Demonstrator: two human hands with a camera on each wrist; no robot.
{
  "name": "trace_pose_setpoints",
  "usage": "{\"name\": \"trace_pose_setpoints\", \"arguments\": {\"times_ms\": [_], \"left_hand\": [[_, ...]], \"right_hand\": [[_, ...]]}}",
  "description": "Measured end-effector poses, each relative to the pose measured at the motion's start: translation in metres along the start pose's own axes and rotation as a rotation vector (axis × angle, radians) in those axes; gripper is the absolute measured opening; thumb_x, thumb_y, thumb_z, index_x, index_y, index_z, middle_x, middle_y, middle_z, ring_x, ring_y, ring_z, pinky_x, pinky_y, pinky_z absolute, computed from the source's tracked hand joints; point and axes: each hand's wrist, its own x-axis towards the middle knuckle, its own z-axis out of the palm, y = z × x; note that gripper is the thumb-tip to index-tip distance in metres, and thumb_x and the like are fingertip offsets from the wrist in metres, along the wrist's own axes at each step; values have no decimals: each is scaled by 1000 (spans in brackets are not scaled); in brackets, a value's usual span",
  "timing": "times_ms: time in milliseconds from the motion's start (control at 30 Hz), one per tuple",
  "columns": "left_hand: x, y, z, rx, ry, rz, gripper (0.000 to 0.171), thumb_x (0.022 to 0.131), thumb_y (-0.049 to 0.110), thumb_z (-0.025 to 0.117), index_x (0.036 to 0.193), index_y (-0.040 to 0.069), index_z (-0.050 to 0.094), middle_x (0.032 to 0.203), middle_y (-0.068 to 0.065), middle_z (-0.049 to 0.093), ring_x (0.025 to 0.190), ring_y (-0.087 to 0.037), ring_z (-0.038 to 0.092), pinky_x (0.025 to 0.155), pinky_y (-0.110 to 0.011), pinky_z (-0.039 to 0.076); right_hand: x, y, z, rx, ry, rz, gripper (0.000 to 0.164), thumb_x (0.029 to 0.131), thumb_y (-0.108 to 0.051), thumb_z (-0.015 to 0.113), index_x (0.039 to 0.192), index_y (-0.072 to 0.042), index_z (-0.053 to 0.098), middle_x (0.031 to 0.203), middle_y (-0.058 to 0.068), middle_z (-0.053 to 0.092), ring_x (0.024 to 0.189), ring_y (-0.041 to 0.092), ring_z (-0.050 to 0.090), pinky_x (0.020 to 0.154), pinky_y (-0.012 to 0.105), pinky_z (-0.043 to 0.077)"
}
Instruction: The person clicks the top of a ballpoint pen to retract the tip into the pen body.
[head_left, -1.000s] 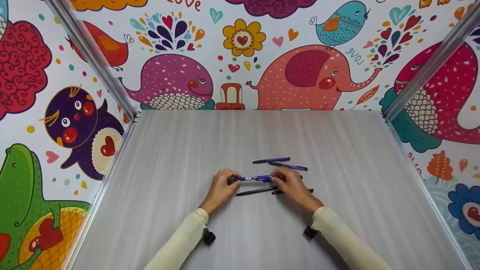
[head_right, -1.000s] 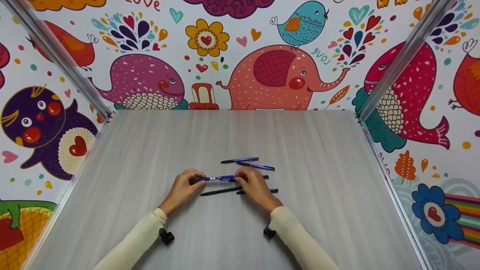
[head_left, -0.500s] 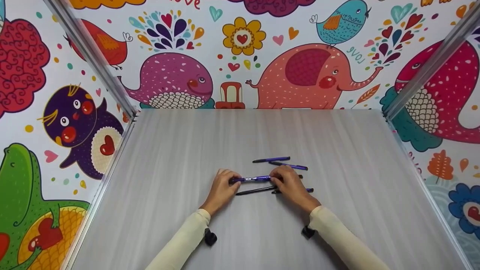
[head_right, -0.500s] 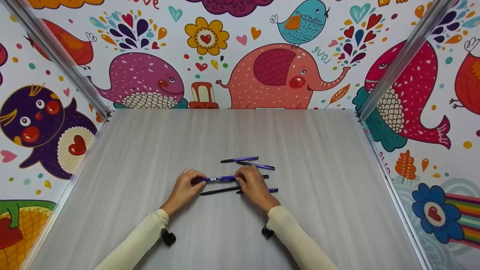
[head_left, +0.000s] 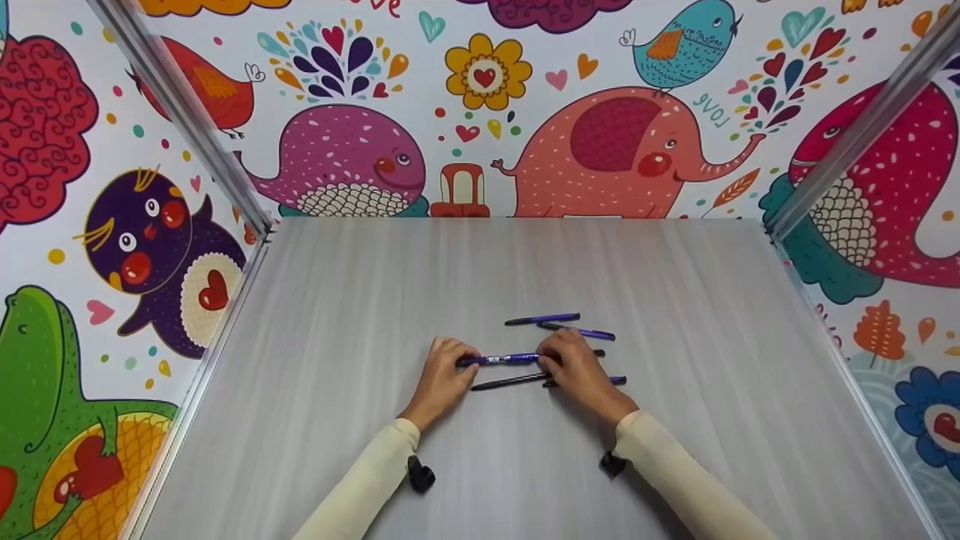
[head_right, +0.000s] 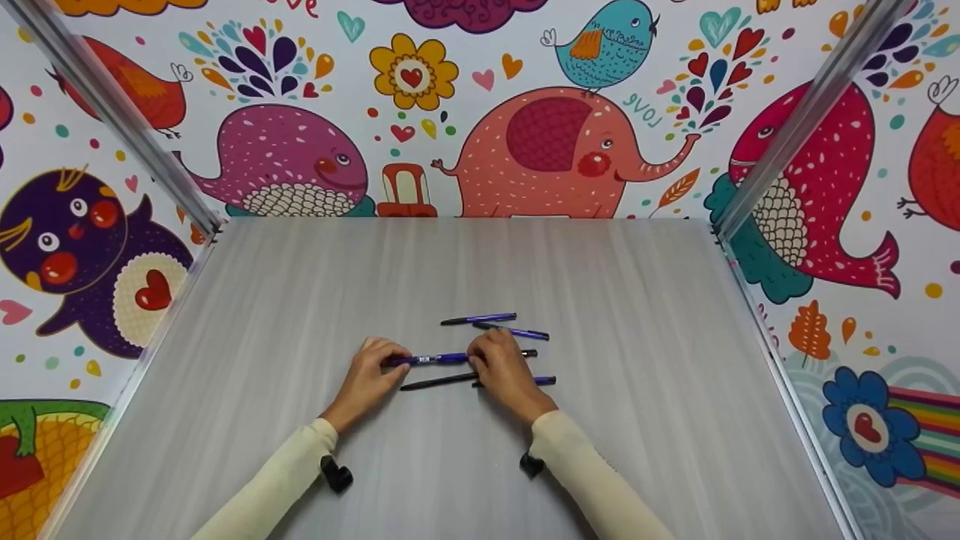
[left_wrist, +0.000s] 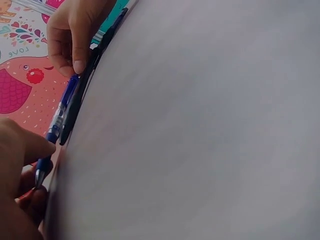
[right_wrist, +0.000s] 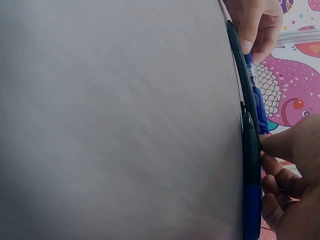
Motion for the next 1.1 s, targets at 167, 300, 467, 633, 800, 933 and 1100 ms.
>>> {"name": "trace_pose_setpoints", "arguments": {"times_ms": [167, 300, 467, 633, 800, 933, 1100], "left_hand": [[-1, 3, -3, 8, -2, -28, 14, 90, -4, 84, 100, 7, 80, 102, -2, 75, 106, -23, 58, 94, -40, 52], [-1, 2, -3, 28, 15, -19, 15, 89, -4, 85, 99, 6, 81, 100, -2, 76, 105, -23, 58, 94, -40, 52], [-1, -1, -2, 48, 30, -1, 16, 87, -5, 86, 98, 5, 81, 99, -3, 76, 104, -25, 59, 94, -42, 52], [-1, 1, -2, 63, 24, -4, 15, 88, -5, 86, 98, 5, 80, 99, -4, 76, 104, -25, 57, 93, -42, 52], [-1, 2, -1, 97, 11, 4, 15, 87, -4, 87, 97, 5, 80, 100, -4, 75, 105, -26, 57, 94, -42, 51], [1, 1, -1, 100, -8, 14, 17, 87, -4, 86, 100, 4, 81, 101, -5, 74, 107, -27, 57, 95, -44, 51], [2, -3, -2, 63, 9, 66, 20, 88, -1, 85, 107, 2, 79, 105, -6, 72, 108, -27, 56, 94, -44, 51]], "right_hand": [[1, -2, 1, 6, -5, -7, 10, 99, 0, 80, 101, -9, 79, 105, -2, 69, 104, 19, 59, 90, 40, 53], [2, -2, 2, 6, -11, -12, 9, 99, -1, 80, 102, -10, 79, 105, -3, 67, 104, 17, 58, 89, 38, 54], [1, 0, 5, -4, -10, -23, 9, 99, -2, 80, 102, -10, 80, 105, -3, 67, 106, 17, 57, 89, 36, 54], [2, 2, 8, -47, 29, -85, 11, 95, 2, 84, 98, -8, 80, 101, 0, 69, 102, 21, 58, 88, 40, 52], [3, 3, 8, -70, 43, -95, 10, 94, 1, 84, 97, -8, 80, 101, 2, 70, 101, 23, 58, 88, 42, 51], [2, 2, 5, -50, 12, -54, 7, 98, -4, 83, 102, -9, 80, 105, 2, 69, 105, 23, 57, 91, 42, 52], [-2, 4, -3, -44, 14, -55, 9, 98, -7, 83, 106, -8, 79, 110, 4, 70, 109, 25, 59, 93, 45, 54]]}}
